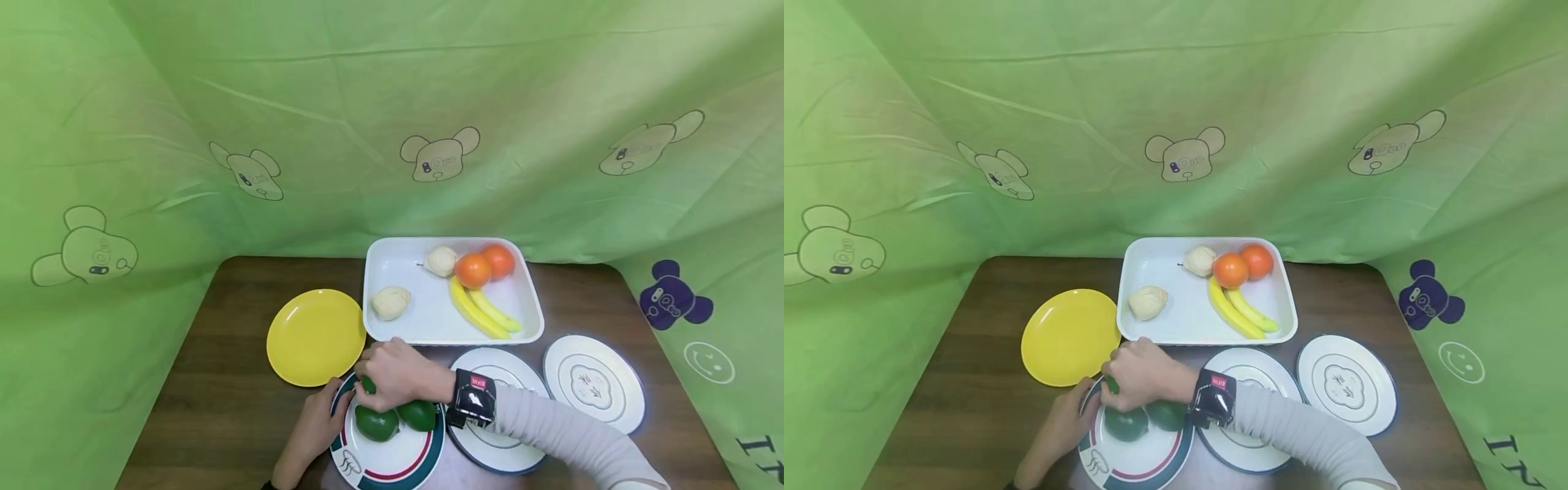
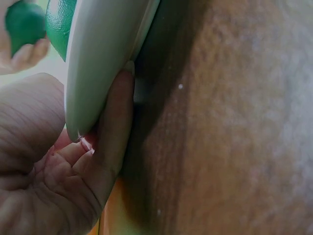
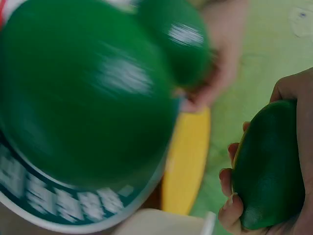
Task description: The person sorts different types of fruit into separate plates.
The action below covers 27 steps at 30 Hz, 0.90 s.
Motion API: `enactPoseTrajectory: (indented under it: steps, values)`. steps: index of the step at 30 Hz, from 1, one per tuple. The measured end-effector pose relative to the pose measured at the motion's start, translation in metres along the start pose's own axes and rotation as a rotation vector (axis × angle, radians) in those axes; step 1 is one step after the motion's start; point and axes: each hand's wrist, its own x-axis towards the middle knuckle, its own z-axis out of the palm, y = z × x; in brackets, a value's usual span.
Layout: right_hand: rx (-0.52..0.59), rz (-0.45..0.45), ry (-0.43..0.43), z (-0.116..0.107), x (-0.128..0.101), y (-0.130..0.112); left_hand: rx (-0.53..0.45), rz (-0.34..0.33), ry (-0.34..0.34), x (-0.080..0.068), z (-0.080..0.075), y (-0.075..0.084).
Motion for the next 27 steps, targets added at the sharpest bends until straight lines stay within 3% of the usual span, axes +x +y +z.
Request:
enactPoseTrajectory:
  steps: [6,12,17,21,24,27]
  values:
    - [-0.054,-0.009,-0.131,0.024,-0.010,-0.009,0.012,-0.018,0.015,-0.003,0.003,-0.001]
    - [0.004,0.004,-0.273,0.034,-0.016,-0.010,0.028,0.026,0.064,-0.003,0.004,0.000]
    - [0.020,-0.018,-0.268,0.039,-0.020,-0.011,0.013,0.044,0.082,-0.002,0.003,0.002]
    - [0.012,-0.016,-0.250,0.038,-0.025,-0.011,0.032,0.023,0.053,-0.001,-0.001,0.005]
    - [0.034,-0.004,-0.241,0.034,-0.027,-0.011,0.044,-0.038,0.011,0.000,-0.014,0.013]
    - [0.065,0.014,-0.227,0.028,-0.029,-0.009,0.054,-0.113,0.051,0.004,-0.037,0.018]
